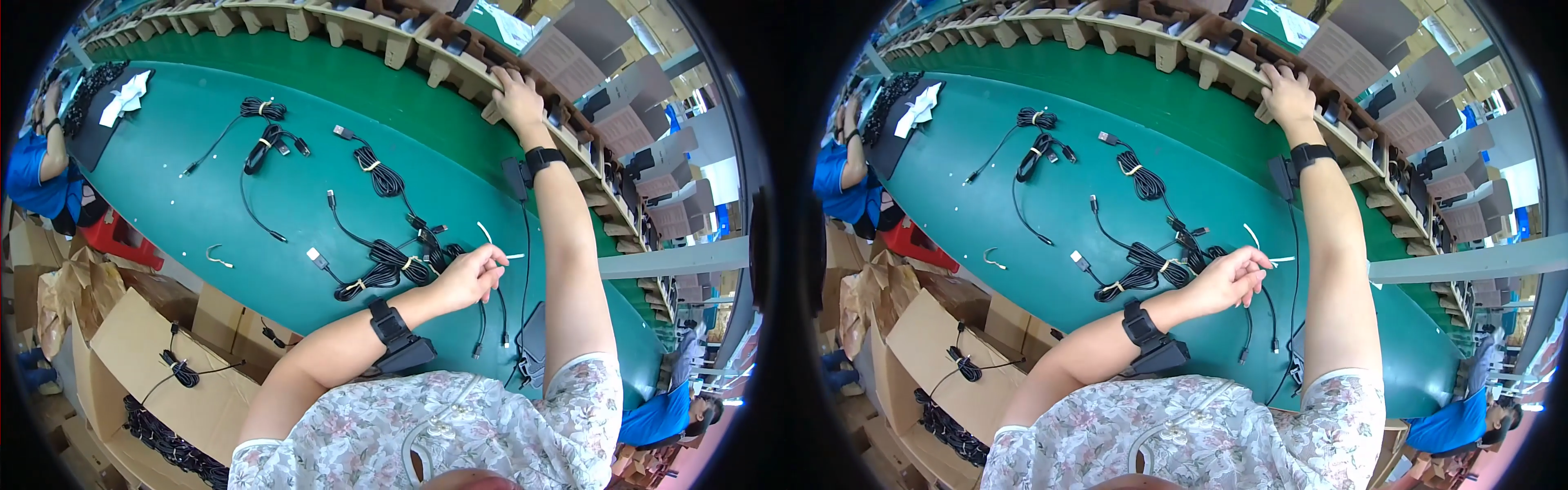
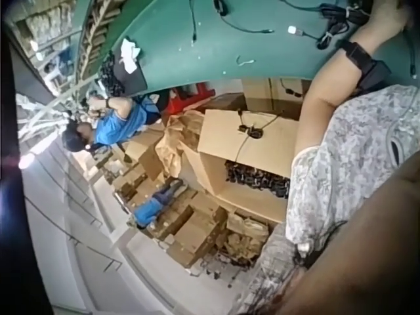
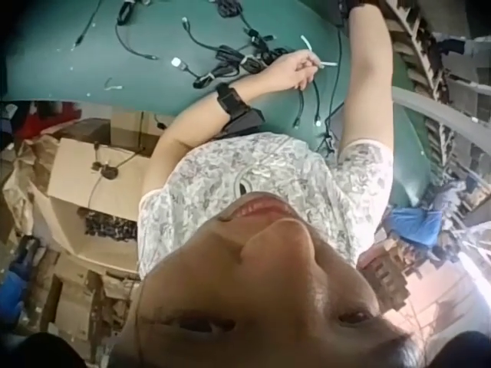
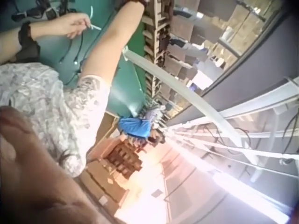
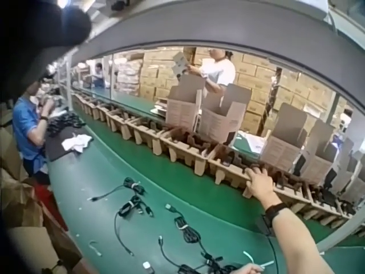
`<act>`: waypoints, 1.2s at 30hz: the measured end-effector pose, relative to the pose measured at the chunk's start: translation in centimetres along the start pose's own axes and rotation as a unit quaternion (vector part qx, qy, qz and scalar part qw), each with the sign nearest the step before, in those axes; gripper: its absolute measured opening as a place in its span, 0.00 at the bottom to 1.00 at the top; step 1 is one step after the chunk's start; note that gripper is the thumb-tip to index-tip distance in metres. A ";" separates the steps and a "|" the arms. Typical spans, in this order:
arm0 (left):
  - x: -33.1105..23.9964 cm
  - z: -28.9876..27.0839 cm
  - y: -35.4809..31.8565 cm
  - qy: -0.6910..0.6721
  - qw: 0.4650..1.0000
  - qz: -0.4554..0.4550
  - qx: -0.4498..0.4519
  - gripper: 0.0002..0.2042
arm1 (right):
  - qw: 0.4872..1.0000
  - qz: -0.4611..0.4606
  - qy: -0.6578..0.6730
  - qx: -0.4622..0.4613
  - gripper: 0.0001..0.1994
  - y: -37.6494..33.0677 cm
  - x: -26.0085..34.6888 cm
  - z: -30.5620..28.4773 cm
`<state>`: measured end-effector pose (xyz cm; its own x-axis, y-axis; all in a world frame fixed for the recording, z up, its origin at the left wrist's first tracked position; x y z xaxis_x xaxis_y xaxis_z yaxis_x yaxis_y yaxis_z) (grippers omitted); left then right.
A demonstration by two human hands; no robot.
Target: The person picks up a cable and a base, fits them together, and places the assembly into a cardboard tray. After repeating this process several times, the person reaches into a large box to rearrange the items inside.
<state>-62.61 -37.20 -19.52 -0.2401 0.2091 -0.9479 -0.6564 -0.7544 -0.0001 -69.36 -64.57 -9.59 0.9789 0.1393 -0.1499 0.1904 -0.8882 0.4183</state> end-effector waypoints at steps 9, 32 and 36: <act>-16.7 -4.8 -2.3 0.343 0.891 0.220 -0.200 0.14 | 0.997 -0.051 0.053 0.028 0.23 -5.2 1.3 -3.2; -23.6 -38.2 10.7 0.849 0.442 0.144 -0.251 0.11 | 0.998 -0.001 0.058 -0.024 0.23 -5.5 -1.5 -2.4; -24.6 -36.3 8.2 0.836 0.480 0.156 -0.214 0.10 | 0.996 -0.010 0.082 -0.043 0.22 -6.0 -1.9 -2.3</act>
<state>-36.17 -71.13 -7.72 0.8658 -0.4783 0.1473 -0.4825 -0.7196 0.4994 -72.22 -58.52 -9.72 0.9724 0.2331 -0.0132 0.2090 -0.8441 0.4937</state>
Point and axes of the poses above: each hand's wrist, its own y-axis towards the middle knuckle, its own z-axis out of the palm, x = y × z, the point moved 10 cm from there along y, towards the middle knuckle, and after that the axes turned 1 degree about y, right-handed, at the moved point
